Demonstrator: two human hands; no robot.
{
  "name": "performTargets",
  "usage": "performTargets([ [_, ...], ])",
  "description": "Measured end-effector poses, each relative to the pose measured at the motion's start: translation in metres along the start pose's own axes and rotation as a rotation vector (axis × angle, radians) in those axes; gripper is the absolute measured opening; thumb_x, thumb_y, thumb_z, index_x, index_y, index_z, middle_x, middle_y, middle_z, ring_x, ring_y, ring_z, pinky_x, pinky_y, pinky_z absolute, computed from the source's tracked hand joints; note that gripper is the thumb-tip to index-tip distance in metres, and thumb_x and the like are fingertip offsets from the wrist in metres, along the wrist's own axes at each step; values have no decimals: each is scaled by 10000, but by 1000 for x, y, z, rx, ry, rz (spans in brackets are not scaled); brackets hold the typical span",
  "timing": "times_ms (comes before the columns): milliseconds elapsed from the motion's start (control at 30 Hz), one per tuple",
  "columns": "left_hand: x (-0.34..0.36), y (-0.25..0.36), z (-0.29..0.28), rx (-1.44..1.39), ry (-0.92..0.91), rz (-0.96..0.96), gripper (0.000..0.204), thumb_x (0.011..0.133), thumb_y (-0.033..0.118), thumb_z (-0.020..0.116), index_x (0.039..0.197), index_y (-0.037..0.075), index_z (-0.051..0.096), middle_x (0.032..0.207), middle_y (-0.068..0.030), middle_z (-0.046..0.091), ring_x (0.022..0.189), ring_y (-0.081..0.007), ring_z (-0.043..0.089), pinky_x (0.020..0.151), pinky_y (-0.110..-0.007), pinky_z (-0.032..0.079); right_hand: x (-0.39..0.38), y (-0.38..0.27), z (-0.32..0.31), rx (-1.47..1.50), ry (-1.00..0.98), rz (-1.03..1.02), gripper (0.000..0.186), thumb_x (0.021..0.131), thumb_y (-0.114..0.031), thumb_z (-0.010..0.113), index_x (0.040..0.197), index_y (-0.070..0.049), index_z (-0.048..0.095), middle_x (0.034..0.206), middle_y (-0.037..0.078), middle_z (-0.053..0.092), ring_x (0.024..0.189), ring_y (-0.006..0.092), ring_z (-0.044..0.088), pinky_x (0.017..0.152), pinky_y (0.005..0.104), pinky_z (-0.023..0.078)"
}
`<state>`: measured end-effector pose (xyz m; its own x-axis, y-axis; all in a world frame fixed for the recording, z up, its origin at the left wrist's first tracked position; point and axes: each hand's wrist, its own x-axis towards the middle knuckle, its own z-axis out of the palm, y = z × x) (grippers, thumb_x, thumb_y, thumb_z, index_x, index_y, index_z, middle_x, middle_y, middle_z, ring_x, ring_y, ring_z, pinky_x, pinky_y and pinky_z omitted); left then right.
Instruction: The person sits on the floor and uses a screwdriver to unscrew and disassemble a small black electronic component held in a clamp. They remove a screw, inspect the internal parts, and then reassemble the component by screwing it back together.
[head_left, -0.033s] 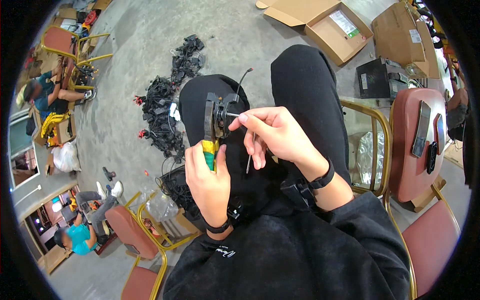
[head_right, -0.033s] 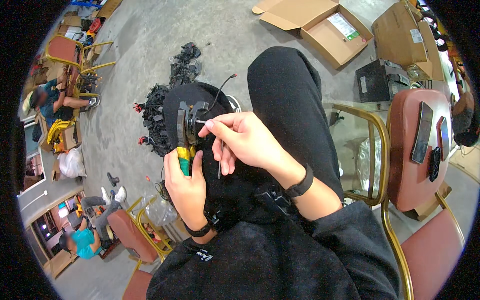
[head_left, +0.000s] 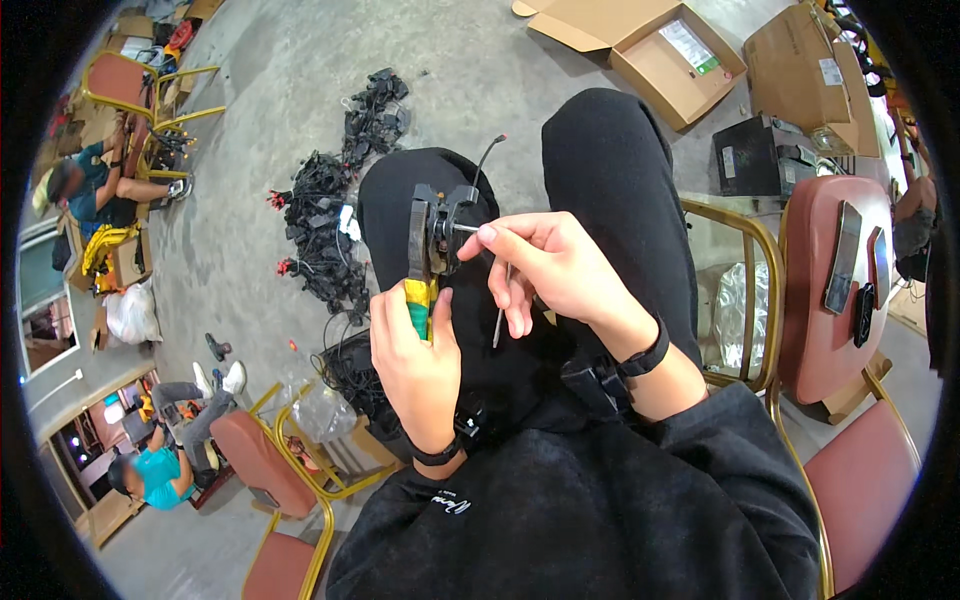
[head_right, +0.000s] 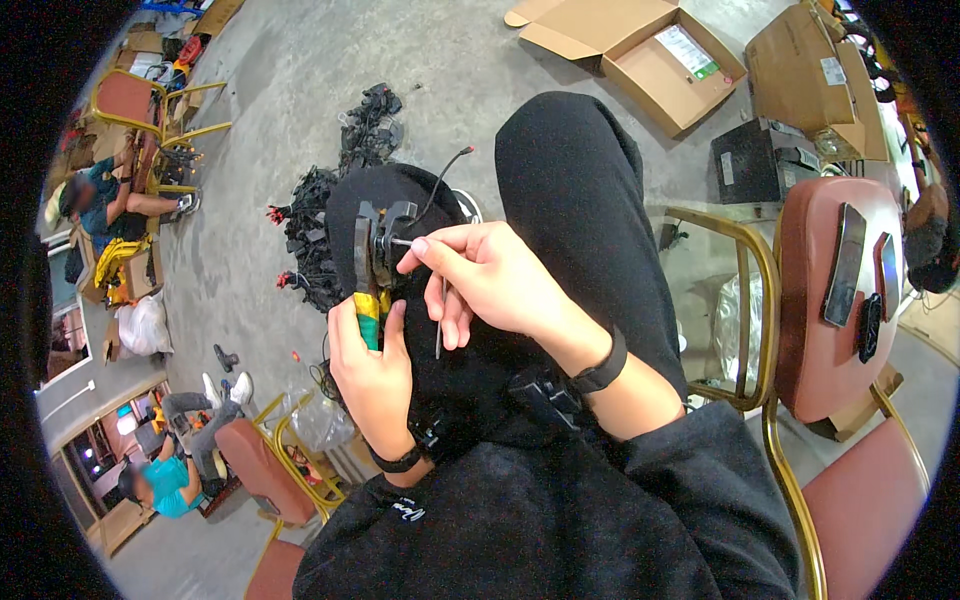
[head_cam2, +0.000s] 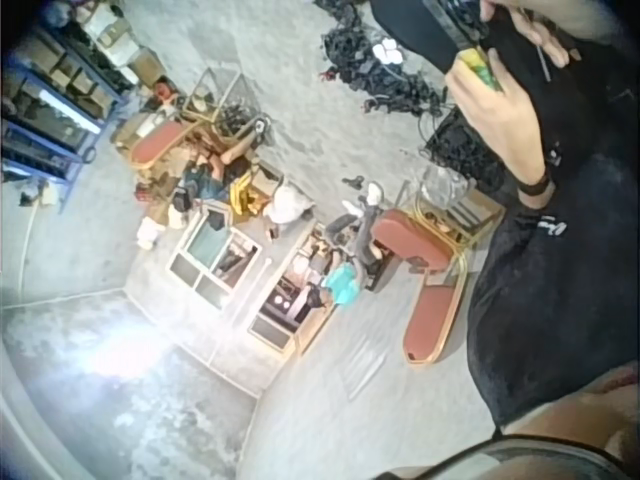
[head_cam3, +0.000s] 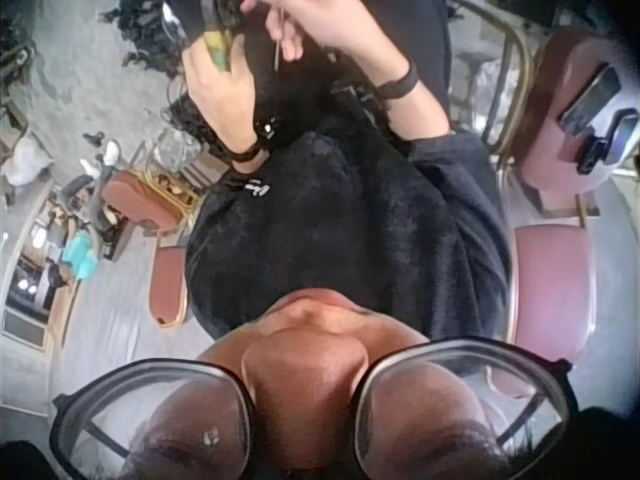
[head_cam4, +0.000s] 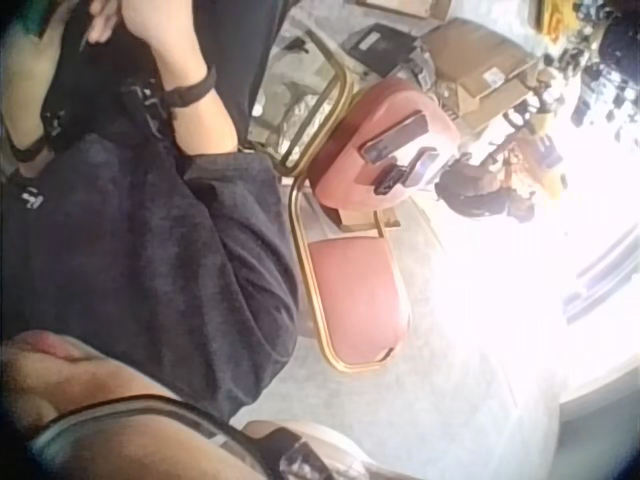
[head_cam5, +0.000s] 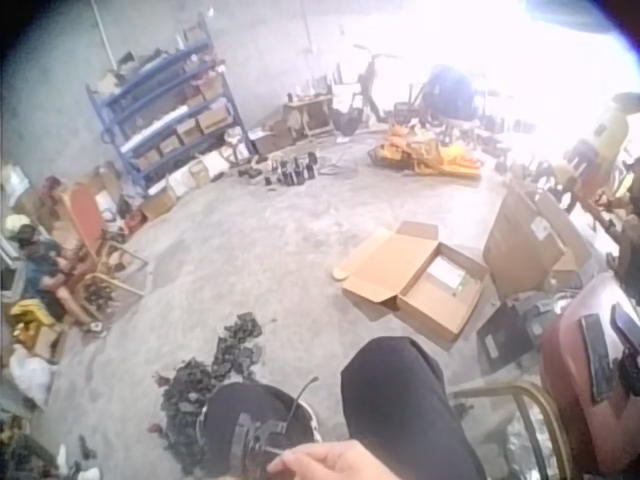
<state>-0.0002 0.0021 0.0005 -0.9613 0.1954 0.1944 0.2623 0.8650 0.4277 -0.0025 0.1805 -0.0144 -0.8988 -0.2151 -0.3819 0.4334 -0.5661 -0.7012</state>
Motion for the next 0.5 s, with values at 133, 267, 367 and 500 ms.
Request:
performTargets([
  [133, -1, -1, 1, -13, 8, 14, 305, 863, 160, 725, 1036, -17, 548, 901, -169, 546, 824, -383, 583, 719, -444, 462, 0, -2, -3, 98, -29, 51, 357, 1047, -227, 475, 1042, 94, 631, 575, 72, 607, 423, 174, 618, 387, 258, 489],
  [267, 0, 0, 1, -7, 6, 17, 301, 863, 148, 722, 1038, -19, 543, 899, -172, 540, 820, -386, 577, 717, -448, 457, 2, 0, -4, 249, -16, 113, 358, 1044, -229, 481, 1051, 95, 632, 576, 74, 610, 432, 183, 629, 394, 260, 508],
  [367, 0, 1, 0, -18, 6, 14, 305, 862, 149, 723, 1042, -19, 541, 900, -172, 539, 824, -389, 577, 718, -449, 456, 1, -1, -2, 230, 4, 123, 356, 1044, -228, 481, 1054, 95, 630, 581, 77, 615, 449, 187, 643, 402, 259, 523],
  [500, 0, 0, -1, 1, -1, -11, 318, 858, 158, 727, 1048, -16, 540, 912, -172, 541, 835, -393, 579, 724, -450, 459, 2, 7, 0, 89, 4, 38, 334, 1042, -241, 490, 1059, 61, 632, 619, 81, 621, 505, 203, 675, 438, 282, 564],
])
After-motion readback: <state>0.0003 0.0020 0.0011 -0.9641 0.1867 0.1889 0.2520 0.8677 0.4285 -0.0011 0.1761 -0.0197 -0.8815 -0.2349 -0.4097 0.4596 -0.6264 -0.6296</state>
